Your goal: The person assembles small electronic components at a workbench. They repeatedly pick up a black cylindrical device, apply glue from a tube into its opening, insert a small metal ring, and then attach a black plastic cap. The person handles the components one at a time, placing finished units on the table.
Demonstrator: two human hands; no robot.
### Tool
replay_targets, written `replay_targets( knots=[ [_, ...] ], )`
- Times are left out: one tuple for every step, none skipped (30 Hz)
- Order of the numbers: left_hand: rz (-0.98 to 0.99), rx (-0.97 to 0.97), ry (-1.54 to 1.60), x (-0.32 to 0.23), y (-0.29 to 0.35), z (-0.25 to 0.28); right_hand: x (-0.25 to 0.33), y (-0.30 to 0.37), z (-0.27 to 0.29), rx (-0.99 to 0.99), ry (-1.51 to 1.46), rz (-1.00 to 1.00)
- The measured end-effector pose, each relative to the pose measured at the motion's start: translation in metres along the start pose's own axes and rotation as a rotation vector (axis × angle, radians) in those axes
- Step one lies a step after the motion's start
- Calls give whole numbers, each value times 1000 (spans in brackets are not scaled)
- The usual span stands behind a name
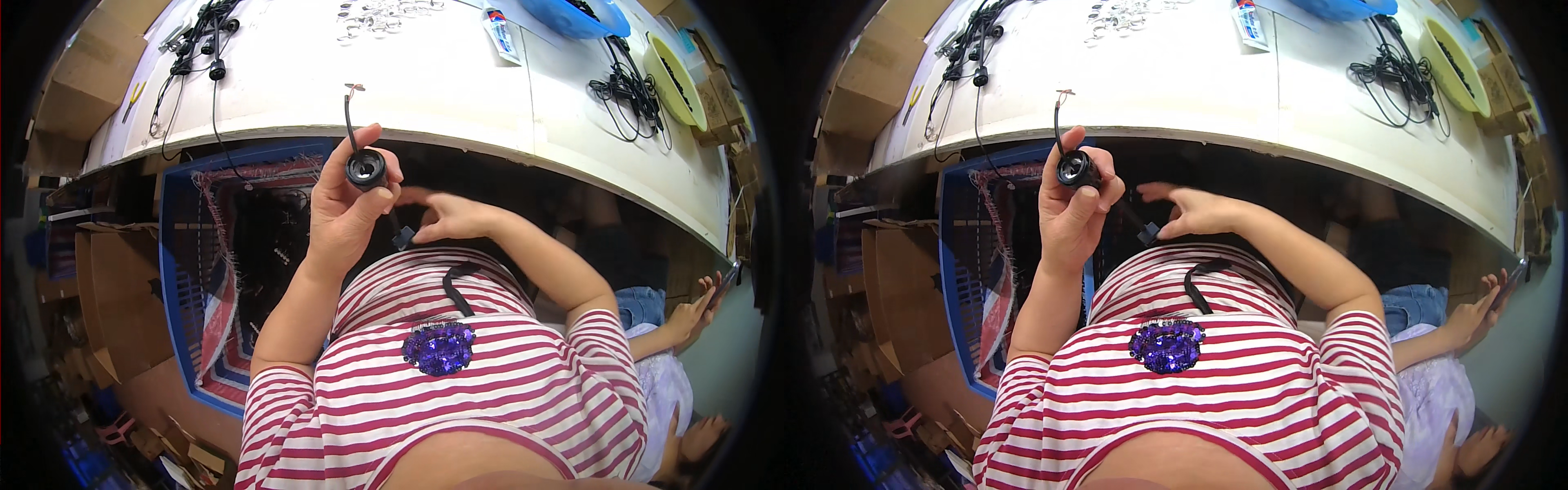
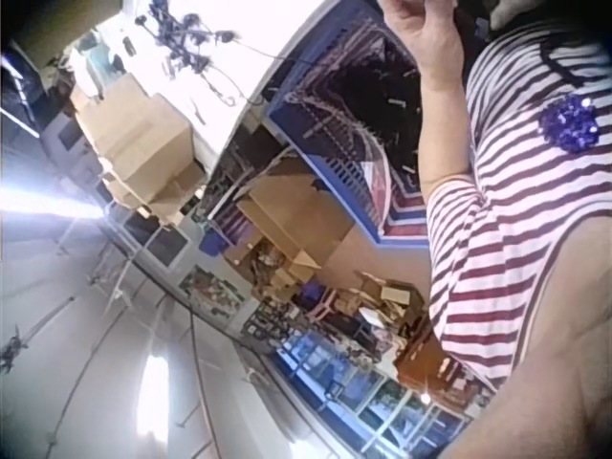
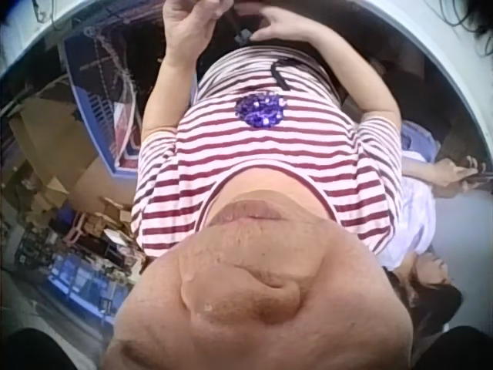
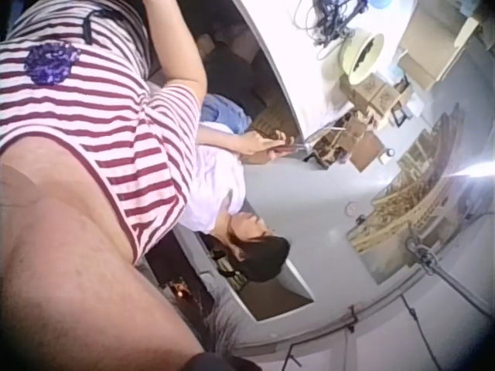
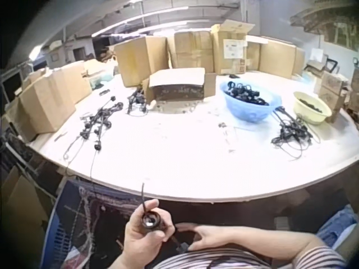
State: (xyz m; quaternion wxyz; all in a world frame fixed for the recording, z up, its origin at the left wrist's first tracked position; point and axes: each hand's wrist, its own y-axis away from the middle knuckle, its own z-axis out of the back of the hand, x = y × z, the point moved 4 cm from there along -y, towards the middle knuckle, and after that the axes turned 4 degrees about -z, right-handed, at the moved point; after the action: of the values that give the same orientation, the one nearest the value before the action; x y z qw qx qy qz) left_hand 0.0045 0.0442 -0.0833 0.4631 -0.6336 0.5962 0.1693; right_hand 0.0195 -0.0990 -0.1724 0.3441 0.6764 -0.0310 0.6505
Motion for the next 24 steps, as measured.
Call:
replay_targets(
  knots=[
    [-4, 9, -2, -1, -1, -3, -14, -9, -9, 75, -192, -18],
    [-8, 15, -4, -2, -1, -4, -29, -20, -17, 131, -187, 22],
    [-11, 21, -8, -4, -1, -6, -32, -25, -24, 188, -183, 63],
    [-44, 5, -9, -6, -1, -6, -36, -21, -32, 172, -298, 46],
    [-37, 5, -9, -7, -1, -6, -39, -22, -33, 151, -275, 0],
    [-30, 5, -8, -8, -1, -6, -43, -22, -31, 129, -252, -47],
    [-22, 5, -7, -9, -1, -6, -48, -23, -30, 108, -229, -94],
    [-37, 9, -45, -9, -1, -8, -55, -25, -27, 21, -169, -115],
    [-38, 10, -78, -10, -1, -10, -61, -26, -25, 7, -104, -128],
    [-39, 11, -111, -10, -1, -12, -65, -28, -22, -6, -39, -141],
    [-39, 11, -143, -10, 0, -13, -65, -28, -22, -17, 25, -155],
    [-30, 20, -140, -10, 0, -14, -58, -25, -24, -84, 134, -28],
    [-21, 30, -138, -10, -1, -15, -49, -22, -28, -172, 156, 163],
    [-10, 39, -137, -12, 0, -17, -42, -22, -34, -105, 67, 184],
    [-4, 33, -127, -13, 0, -19, -34, -23, -37, -39, -22, 203],
    [2, 27, -117, -14, 0, -21, -36, -27, -37, 18, 6, 72],
    [7, 22, -106, -14, 1, -22, -38, -31, -38, 1, -2, 118],
    [24, 19, -124, -14, 2, -23, -43, -36, -41, -16, -10, 163],
    [36, 40, -132, -14, 3, -23, -46, -37, -43, -33, -18, 209],
    [44, 58, -142, -15, 4, -22, -44, -34, -43, -49, 104, 164],
    [53, 77, -152, -15, 5, -21, -46, -33, -44, -59, 122, 118],
    [69, 59, -154, -16, 5, -23, -48, -33, -45, -69, 139, 72],
    [77, 56, -160, -16, 6, -25, -47, -32, -44, -79, 160, 26],
    [84, 52, -166, -16, 6, -25, -44, -30, -43, -108, 203, -17]
  ],
)
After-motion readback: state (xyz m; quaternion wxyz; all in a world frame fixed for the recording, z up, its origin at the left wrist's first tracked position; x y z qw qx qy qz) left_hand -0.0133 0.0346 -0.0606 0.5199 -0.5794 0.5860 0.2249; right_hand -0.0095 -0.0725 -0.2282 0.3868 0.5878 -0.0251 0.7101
